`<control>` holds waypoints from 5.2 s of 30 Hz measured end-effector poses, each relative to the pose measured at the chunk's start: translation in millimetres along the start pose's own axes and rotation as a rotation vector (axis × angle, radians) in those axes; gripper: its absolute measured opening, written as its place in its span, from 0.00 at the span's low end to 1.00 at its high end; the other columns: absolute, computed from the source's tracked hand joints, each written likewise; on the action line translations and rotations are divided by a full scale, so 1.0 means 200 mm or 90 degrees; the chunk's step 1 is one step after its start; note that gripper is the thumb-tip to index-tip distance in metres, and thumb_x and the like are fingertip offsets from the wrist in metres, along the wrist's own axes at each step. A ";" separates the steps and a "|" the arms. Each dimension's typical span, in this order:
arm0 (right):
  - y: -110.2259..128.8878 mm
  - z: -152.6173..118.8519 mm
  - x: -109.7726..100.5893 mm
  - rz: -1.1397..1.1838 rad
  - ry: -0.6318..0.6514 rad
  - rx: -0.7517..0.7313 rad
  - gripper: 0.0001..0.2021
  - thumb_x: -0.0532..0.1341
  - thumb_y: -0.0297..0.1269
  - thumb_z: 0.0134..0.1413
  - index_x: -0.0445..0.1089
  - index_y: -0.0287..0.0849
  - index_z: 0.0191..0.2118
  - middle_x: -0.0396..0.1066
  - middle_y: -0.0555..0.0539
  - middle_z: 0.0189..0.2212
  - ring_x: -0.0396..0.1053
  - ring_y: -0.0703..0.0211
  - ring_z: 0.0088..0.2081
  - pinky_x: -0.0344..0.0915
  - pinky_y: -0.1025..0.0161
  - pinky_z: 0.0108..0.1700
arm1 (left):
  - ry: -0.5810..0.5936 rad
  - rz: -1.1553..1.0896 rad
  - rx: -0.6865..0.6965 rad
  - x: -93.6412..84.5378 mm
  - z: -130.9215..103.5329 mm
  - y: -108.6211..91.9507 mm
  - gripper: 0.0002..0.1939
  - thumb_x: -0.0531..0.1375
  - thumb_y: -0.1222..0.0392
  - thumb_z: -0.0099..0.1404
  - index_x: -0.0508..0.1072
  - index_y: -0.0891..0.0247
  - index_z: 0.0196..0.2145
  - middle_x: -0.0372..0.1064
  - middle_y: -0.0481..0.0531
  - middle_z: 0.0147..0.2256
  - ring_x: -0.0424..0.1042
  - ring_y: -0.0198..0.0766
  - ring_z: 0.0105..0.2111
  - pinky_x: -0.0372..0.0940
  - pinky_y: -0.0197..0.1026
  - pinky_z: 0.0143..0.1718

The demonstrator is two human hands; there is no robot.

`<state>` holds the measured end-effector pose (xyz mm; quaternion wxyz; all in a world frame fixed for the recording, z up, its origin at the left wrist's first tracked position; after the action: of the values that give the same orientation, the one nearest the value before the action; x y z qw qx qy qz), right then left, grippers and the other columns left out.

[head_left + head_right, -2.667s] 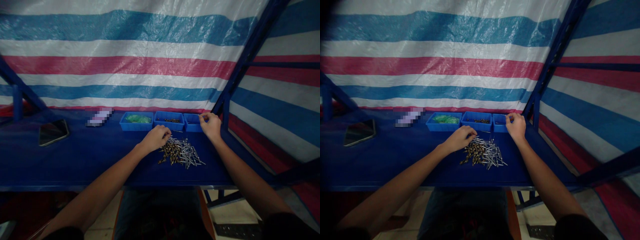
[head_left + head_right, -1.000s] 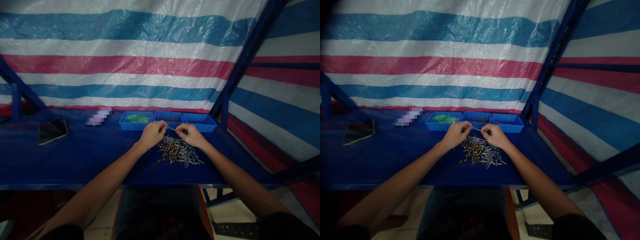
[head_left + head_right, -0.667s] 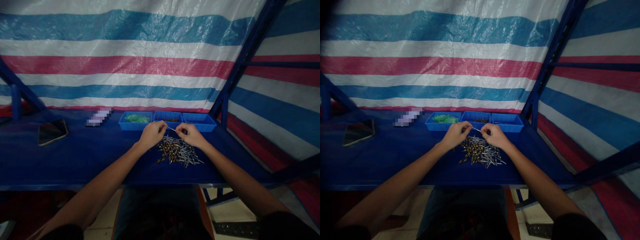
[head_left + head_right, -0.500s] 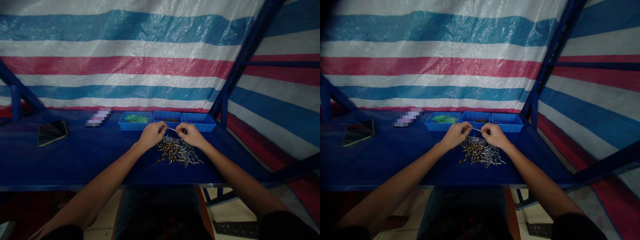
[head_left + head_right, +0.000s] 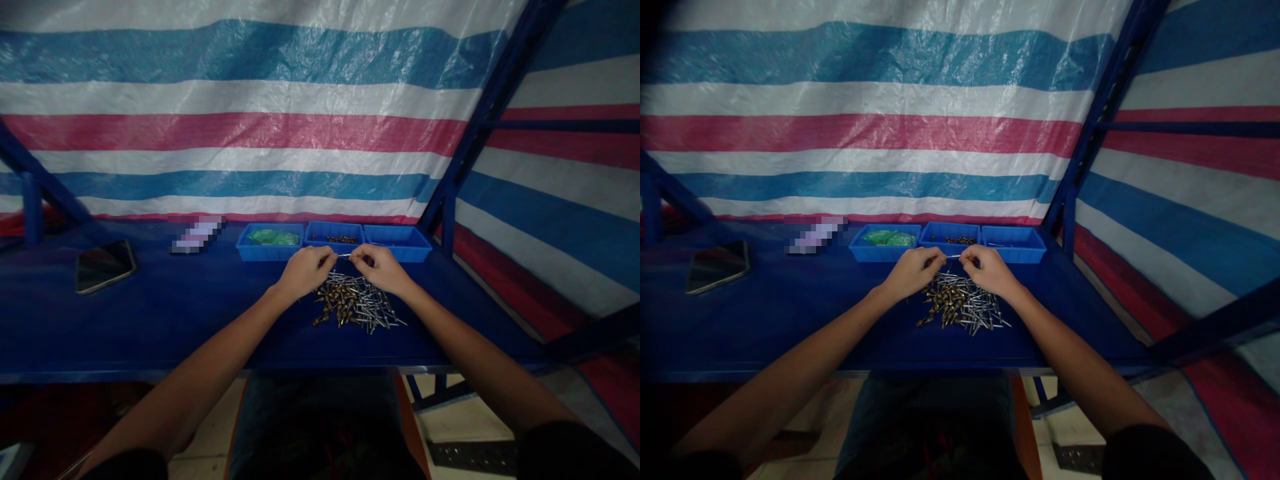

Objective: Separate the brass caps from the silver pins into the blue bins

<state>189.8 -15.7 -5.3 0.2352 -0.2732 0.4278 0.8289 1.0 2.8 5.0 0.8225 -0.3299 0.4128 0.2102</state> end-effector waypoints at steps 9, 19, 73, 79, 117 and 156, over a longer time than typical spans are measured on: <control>0.04 0.00 -0.01 -0.030 -0.019 -0.085 0.05 0.57 0.34 0.57 0.69 0.42 0.32 0.65 0.52 0.22 0.63 0.63 0.26 0.58 0.64 0.31 | 0.029 -0.030 0.021 0.01 0.00 -0.02 0.16 0.48 0.58 0.70 0.69 0.63 0.29 0.69 0.49 0.25 0.68 0.36 0.27 0.56 0.38 0.30; 0.05 0.00 -0.01 -0.051 0.023 -0.066 0.10 0.54 0.32 0.59 0.72 0.41 0.31 0.71 0.48 0.27 0.66 0.61 0.29 0.59 0.63 0.32 | -0.027 -0.030 0.015 0.01 0.00 0.01 0.10 0.51 0.61 0.69 0.71 0.62 0.34 0.68 0.47 0.25 0.66 0.36 0.27 0.57 0.38 0.30; -0.19 0.01 -0.22 -0.265 -0.349 0.084 0.12 0.59 0.42 0.56 0.71 0.41 0.43 0.67 0.40 0.39 0.63 0.45 0.45 0.60 0.47 0.51 | 0.127 0.052 0.022 0.11 -0.02 0.06 0.10 0.56 0.65 0.64 0.77 0.60 0.38 0.73 0.54 0.40 0.70 0.45 0.43 0.65 0.46 0.46; 0.01 0.02 -0.06 -0.171 -0.171 -0.030 0.06 0.59 0.38 0.58 0.72 0.43 0.37 0.70 0.45 0.30 0.66 0.52 0.37 0.61 0.54 0.45 | 0.118 0.073 -0.029 0.08 0.00 0.09 0.06 0.59 0.66 0.62 0.76 0.62 0.29 0.76 0.53 0.34 0.72 0.45 0.38 0.65 0.46 0.45; 0.05 -0.01 0.00 -0.053 -0.046 -0.089 0.05 0.58 0.34 0.58 0.69 0.42 0.33 0.66 0.51 0.26 0.65 0.61 0.29 0.60 0.63 0.33 | -0.034 -0.067 0.041 0.02 0.01 0.02 0.10 0.53 0.62 0.69 0.72 0.64 0.33 0.70 0.48 0.26 0.65 0.33 0.25 0.56 0.36 0.28; -0.22 0.04 -0.16 -0.263 -0.251 0.095 0.14 0.57 0.45 0.59 0.73 0.42 0.41 0.73 0.43 0.34 0.65 0.47 0.43 0.58 0.48 0.51 | 0.236 -0.018 0.176 0.00 -0.03 -0.01 0.10 0.59 0.63 0.64 0.78 0.58 0.41 0.74 0.52 0.36 0.70 0.40 0.39 0.62 0.42 0.43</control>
<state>238.5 8.7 -7.0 0.4972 -0.1706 0.3687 0.7667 -0.3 -2.4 3.5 0.7730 -0.2529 0.5768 0.0757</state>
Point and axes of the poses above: each hand's wrist, its own z-axis towards the middle knuckle, its own x-axis out of the palm, y = z × x, the point moved 2 cm from there along z, towards the middle knuckle
